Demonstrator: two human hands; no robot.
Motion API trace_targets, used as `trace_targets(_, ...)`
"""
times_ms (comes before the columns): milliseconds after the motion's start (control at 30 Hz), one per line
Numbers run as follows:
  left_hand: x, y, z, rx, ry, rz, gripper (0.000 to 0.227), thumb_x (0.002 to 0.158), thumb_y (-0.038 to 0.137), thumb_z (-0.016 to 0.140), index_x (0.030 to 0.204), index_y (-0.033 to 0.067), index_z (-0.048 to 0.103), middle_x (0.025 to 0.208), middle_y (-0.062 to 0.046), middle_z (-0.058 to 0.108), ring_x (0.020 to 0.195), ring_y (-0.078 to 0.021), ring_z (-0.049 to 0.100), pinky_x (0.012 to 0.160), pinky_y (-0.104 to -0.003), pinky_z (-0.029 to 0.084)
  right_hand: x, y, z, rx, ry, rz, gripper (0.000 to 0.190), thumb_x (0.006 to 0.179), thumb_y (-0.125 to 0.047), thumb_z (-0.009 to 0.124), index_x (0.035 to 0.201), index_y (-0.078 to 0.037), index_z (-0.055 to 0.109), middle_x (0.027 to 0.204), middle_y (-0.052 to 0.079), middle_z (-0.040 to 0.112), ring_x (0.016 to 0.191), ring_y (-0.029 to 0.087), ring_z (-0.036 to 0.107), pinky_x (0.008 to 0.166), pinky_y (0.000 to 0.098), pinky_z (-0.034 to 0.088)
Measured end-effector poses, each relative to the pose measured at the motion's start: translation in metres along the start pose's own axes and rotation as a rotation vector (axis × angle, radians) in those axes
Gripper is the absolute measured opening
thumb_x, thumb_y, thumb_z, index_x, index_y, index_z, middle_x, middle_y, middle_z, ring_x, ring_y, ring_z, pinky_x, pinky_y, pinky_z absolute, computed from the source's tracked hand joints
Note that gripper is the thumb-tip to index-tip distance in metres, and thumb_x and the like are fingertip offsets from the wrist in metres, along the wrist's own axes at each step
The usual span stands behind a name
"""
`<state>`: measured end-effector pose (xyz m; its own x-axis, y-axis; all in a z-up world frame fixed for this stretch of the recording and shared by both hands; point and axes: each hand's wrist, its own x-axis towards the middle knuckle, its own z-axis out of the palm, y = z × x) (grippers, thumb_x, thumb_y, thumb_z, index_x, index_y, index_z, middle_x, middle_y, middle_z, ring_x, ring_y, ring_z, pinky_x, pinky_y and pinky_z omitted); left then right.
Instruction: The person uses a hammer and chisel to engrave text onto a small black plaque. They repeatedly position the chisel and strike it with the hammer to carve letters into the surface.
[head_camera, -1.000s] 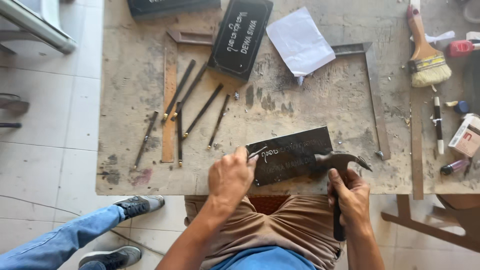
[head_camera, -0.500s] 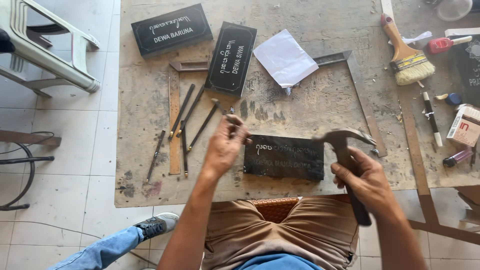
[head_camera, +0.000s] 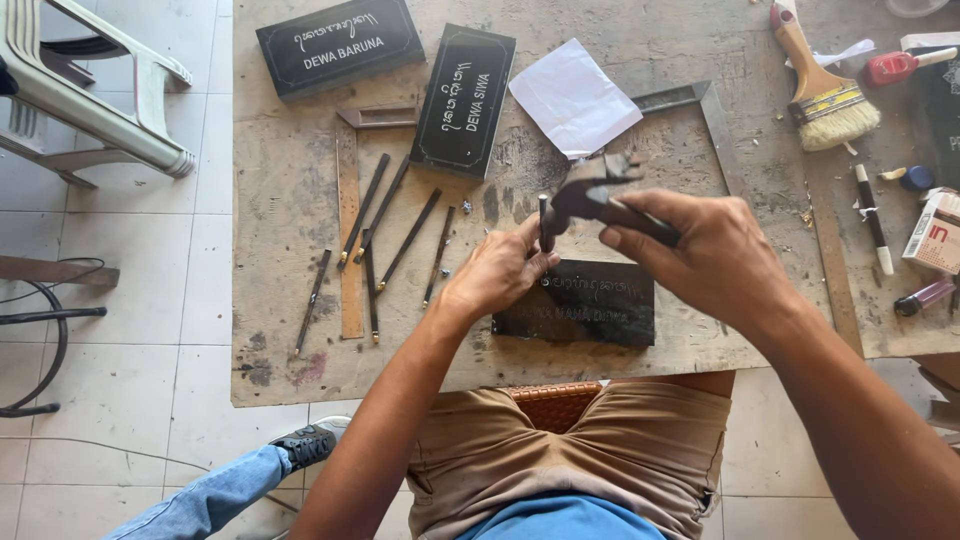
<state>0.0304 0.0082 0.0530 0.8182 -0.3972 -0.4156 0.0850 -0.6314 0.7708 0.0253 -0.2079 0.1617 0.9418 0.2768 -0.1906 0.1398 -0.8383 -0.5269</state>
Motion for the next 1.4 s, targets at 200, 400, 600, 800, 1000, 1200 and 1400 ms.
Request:
trace_targets(200, 0.0, 0.008, -0.016, 0.02, -0.058, -0.015, 0.019, 0.1, 0.031, 0.062, 0.113, 0.0199, 0.053, 0.091, -0.01, 0.069, 0.083, -0.0289, 0.064, 0.076, -0.045, 0.047, 0.02, -0.011, -0.013, 0.003, -0.011, 0.005, 0.035, 0.097, -0.031, 0.069, 0.129, -0.016, 0.072, 0.079, 0.009, 0.076, 0.043, 0.016, 0.051, 0.035, 0.0313, 0.04)
trace_targets(400, 0.004, 0.003, -0.013, -0.001, -0.051, 0.005, 0.017, 0.1, 0.028, 0.064, 0.108, 0.0188, 0.052, 0.089, -0.006, 0.067, 0.079, -0.0243, 0.057, 0.075, -0.041, 0.046, 0.034, -0.02, -0.026, -0.025, 0.109, -0.02, 0.033, 0.101, -0.038, 0.071, 0.128, -0.019, 0.077, 0.072, 0.005, 0.068, 0.057, 0.018, 0.05, 0.051, 0.0381, 0.036)
trace_targets(600, 0.005, -0.006, -0.008, 0.005, 0.008, 0.056, 0.017, 0.098, 0.03, 0.066, 0.102, 0.0212, 0.053, 0.082, -0.002, 0.065, 0.071, -0.0235, 0.057, 0.068, -0.041, 0.044, 0.038, -0.026, -0.022, -0.038, 0.036, -0.001, 0.032, 0.101, -0.028, 0.07, 0.129, -0.013, 0.073, 0.095, 0.015, 0.077, 0.055, 0.023, 0.061, 0.042, 0.0364, 0.048)
trace_targets(800, -0.007, -0.012, -0.001, -0.06, 0.089, 0.034, 0.027, 0.098, 0.037, 0.063, 0.119, 0.02, 0.059, 0.096, -0.008, 0.077, 0.076, -0.0246, 0.069, 0.065, -0.042, 0.052, 0.036, -0.047, -0.022, -0.114, 0.078, -0.113, 0.032, 0.102, -0.035, 0.069, 0.127, -0.016, 0.076, 0.089, 0.012, 0.077, 0.065, 0.028, 0.067, 0.056, 0.0445, 0.045)
trace_targets(1000, -0.011, -0.039, 0.032, -0.184, 0.377, 0.236, 0.013, 0.1, 0.025, 0.069, 0.104, 0.016, 0.06, 0.067, 0.0, 0.057, 0.053, -0.0139, 0.046, 0.051, -0.033, 0.042, 0.034, -0.067, -0.013, -0.424, -0.054, -0.188, 0.033, 0.104, -0.047, 0.062, 0.124, -0.022, 0.073, 0.067, 0.009, 0.071, 0.046, 0.026, 0.064, 0.037, 0.0444, 0.052)
trace_targets(1200, -0.009, -0.05, 0.056, -0.151, 0.508, 0.22, 0.019, 0.102, 0.024, 0.064, 0.116, 0.0173, 0.054, 0.08, -0.005, 0.065, 0.056, -0.0167, 0.061, 0.047, -0.029, 0.058, 0.031, -0.096, -0.014, -0.511, -0.191, -0.135, 0.033, 0.107, -0.051, 0.055, 0.121, -0.025, 0.068, 0.079, 0.011, 0.074, 0.062, 0.034, 0.073, 0.051, 0.0503, 0.058)
trace_targets(1400, -0.016, -0.046, 0.063, -0.173, 0.631, 0.213, 0.019, 0.099, 0.025, 0.069, 0.109, 0.0159, 0.056, 0.07, -0.001, 0.061, 0.053, -0.0129, 0.053, 0.047, -0.03, 0.048, 0.03, -0.098, -0.002, -0.588, -0.216, -0.192, 0.037, 0.11, -0.053, 0.05, 0.117, -0.018, 0.063, 0.076, 0.01, 0.071, 0.059, 0.034, 0.072, 0.054, 0.0522, 0.061)
